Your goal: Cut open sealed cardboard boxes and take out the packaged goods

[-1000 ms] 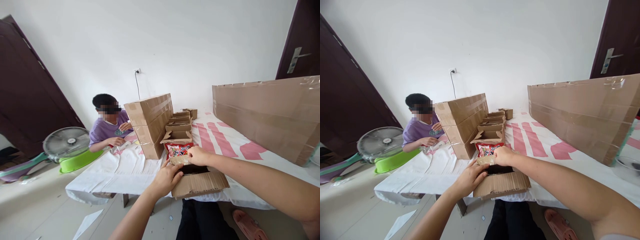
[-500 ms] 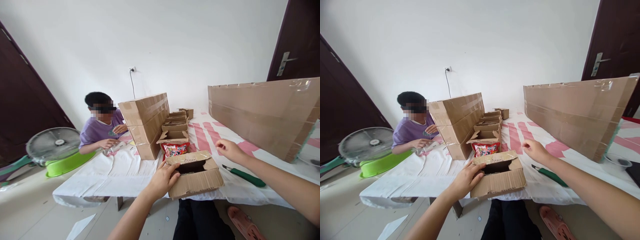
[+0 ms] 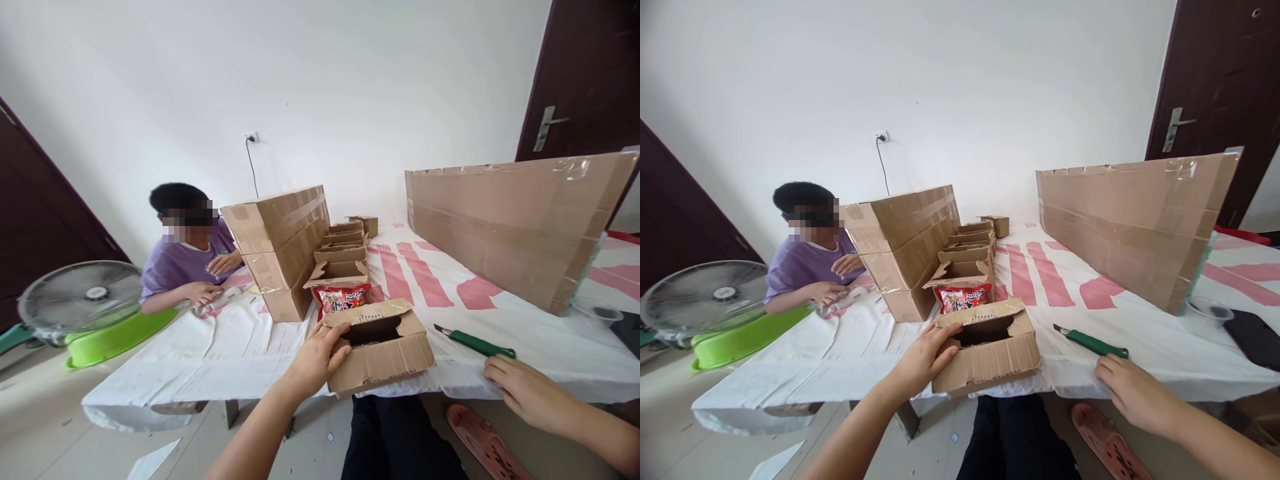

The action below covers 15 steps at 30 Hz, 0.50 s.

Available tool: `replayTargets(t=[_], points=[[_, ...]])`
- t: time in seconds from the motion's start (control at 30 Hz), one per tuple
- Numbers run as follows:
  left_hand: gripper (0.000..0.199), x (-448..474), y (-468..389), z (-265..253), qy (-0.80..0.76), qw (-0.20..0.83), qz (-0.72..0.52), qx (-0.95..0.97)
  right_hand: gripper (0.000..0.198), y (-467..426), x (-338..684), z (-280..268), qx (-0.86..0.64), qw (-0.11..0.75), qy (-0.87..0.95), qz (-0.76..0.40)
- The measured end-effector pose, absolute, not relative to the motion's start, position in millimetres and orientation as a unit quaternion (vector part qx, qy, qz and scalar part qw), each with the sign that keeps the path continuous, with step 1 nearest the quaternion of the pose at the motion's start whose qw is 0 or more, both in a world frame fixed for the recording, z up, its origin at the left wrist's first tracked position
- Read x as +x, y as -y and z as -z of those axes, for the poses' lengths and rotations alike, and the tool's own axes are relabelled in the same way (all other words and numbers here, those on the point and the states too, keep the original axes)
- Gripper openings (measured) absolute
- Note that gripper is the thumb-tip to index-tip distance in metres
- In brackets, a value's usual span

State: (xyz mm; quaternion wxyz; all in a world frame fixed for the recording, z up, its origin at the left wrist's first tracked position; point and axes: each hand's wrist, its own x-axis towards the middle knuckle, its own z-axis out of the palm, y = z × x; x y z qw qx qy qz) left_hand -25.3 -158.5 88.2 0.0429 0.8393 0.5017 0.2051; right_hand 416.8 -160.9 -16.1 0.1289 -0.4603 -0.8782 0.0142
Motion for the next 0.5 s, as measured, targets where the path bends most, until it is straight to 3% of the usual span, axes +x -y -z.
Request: replayTargets(t=[0.13,0.23,0.37,0.5], points=[[0.052,-28.9,160.2,-87.7,-0.476,0.05,-0.238,0.845,0.013,156.1,403.3,-24.0,-0.427,0.06,0.902,-0.004],[0.061,-31.1,161.8,-89.1,-0.449,0.047,-0.239,0.86,0.019,149.6,382.9,-51.6,-0.397,0.134,0.907,0.032],[0.05,-28.4,162.9,-94.6,-0.467,0.032,-0.188,0.863,0.024,144.2,338.7,-81.8,-0.313,0.257,0.913,0.046],[0.038,-17.0,160.2,-107.8,-0.478,0.049,-0.102,0.871,0.026,131.6,282.7,-104.6,-0.234,0.253,0.938,0.01]])
